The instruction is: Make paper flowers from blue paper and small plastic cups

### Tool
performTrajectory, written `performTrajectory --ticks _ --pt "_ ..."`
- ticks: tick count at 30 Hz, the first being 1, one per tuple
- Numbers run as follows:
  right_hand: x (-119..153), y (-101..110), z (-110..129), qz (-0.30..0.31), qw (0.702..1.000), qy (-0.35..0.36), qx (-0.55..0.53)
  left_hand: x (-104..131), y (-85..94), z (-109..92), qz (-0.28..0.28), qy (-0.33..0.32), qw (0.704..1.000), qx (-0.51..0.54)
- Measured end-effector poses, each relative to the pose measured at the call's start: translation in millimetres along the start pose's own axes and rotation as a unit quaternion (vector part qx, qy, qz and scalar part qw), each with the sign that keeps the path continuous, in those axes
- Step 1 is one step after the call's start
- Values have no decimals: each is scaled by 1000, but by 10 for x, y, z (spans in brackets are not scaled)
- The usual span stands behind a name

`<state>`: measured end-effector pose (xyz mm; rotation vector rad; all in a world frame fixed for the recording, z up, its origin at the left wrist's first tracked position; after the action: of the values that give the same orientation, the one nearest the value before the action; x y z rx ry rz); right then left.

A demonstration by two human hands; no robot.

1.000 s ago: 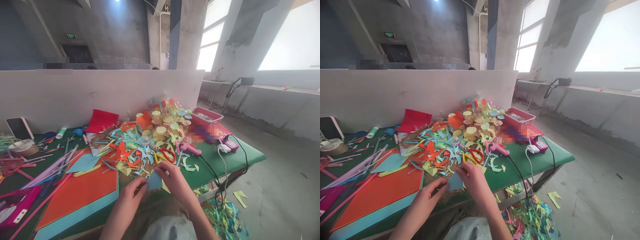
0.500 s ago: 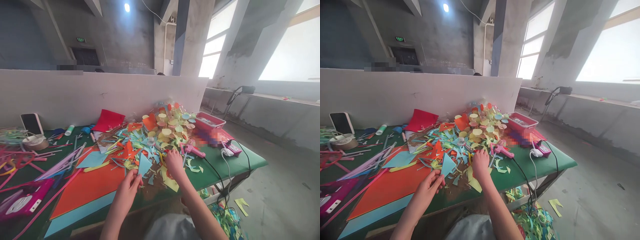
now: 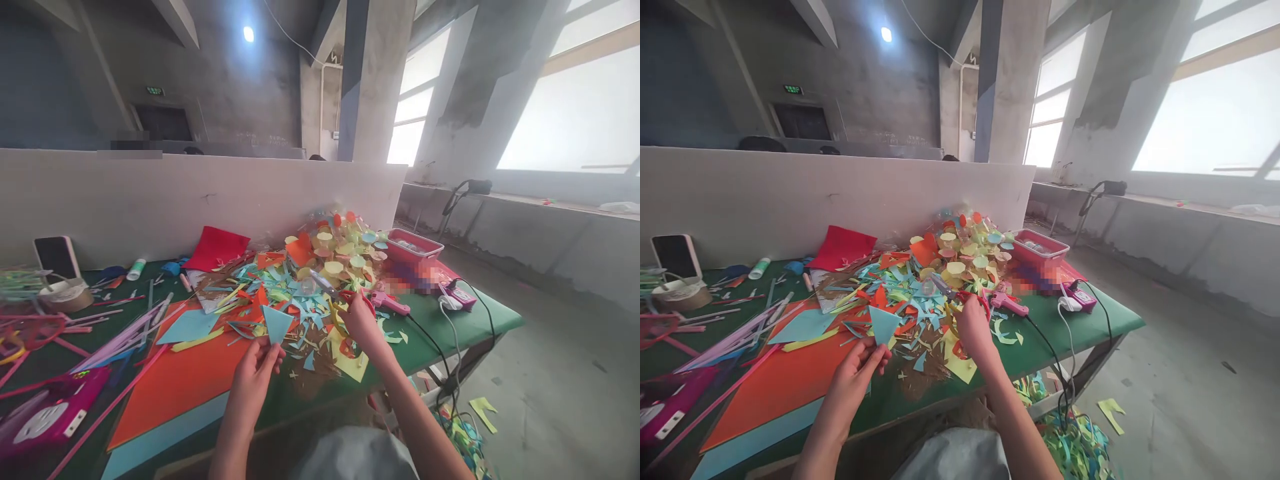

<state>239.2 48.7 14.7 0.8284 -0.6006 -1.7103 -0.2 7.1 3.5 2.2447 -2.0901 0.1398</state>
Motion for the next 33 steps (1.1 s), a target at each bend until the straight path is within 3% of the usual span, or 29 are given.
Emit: performTrajectory --ticks 5,9,13,19,26,33 --pt "242 29 -109 31 985 -22 -167 21 -83 -59 -10 -2 1000 23" --pt "500 3 48 104 950 15 -294 55 -209 -95 -9 -5 999 42" --pt "739 44 267 172 920 42 -349 104 -263 -130 -27 -11 997 72" --pt "914 113 463 262 911 61 -313 87 -216 -179 -88 -23 987 130" --pt "907 120 469 277 896 89 -336 101 -186 -217 -114 -22 977 180" --pt "918 85 459 295 891 92 -333 135 -304 -237 -111 -14 972 205"
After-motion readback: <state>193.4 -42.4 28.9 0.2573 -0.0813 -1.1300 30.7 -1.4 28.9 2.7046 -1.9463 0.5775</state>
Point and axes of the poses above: each hand's wrist, its own x-axis away from the middle knuckle, its own y-axis out of the back of the hand, z = x × y, the point moved 2 cm from there along -x, towards the middle knuckle, and after that the axes turned 8 degrees about y, right-handed, at the moved point
